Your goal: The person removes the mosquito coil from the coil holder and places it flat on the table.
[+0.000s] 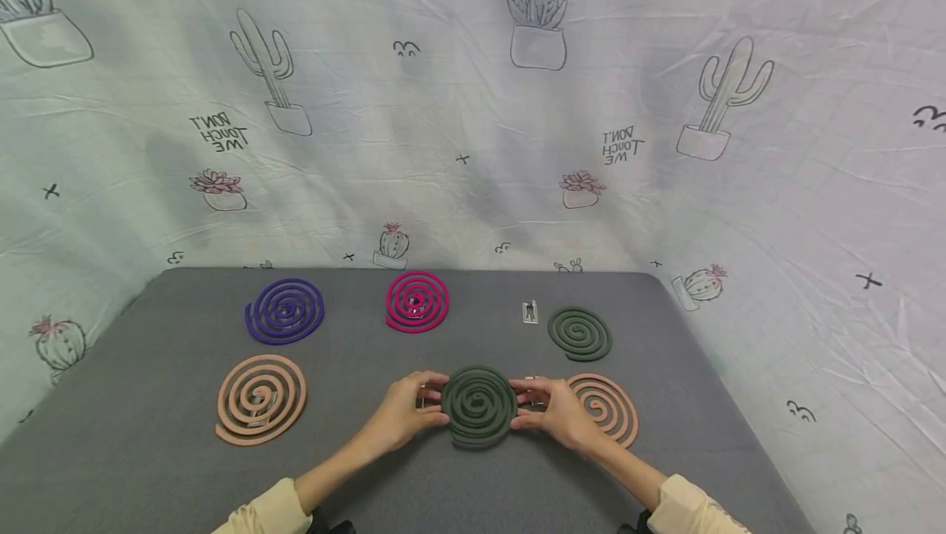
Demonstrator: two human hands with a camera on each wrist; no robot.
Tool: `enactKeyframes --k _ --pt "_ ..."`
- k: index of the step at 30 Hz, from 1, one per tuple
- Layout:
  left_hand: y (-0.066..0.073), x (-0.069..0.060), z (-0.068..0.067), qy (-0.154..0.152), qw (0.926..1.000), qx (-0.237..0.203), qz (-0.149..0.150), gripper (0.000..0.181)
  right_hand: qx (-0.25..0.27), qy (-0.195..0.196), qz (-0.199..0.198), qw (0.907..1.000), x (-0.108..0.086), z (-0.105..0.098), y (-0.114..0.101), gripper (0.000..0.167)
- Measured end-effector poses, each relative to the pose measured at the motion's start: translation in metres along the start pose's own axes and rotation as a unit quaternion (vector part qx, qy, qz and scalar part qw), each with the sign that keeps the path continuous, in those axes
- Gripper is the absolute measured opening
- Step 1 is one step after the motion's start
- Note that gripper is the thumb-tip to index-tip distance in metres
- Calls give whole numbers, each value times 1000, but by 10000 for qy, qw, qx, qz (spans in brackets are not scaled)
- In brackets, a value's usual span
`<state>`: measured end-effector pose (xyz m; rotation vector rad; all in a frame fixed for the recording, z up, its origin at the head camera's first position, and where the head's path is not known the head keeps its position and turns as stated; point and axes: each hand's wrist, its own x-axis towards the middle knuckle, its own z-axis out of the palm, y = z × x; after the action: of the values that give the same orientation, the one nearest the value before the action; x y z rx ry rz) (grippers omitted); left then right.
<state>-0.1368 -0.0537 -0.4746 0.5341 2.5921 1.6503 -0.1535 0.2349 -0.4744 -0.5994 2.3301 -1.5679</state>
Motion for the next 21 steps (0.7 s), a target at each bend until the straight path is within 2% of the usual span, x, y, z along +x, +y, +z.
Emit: enactKeyframes --k 2,6,9,13,21 --pt "-2 0 2 -7 10000 45 58 52 3 5 42 10000 0 0 0 64" --pt "-9 1 5 -1 9979 526 385 54 -206 63 109 9997 -1 0 -1 62" --pt "-9 1 6 -86 9976 549 419 53 -386 125 179 9990 0 0 -2 61" --pt "2 2 6 -204 9995 236 73 54 -538 181 239 9981 0 0 -3 60" --pt "15 4 7 -333 9976 516 -322 54 -805 249 141 9963 2 -2 -5 58"
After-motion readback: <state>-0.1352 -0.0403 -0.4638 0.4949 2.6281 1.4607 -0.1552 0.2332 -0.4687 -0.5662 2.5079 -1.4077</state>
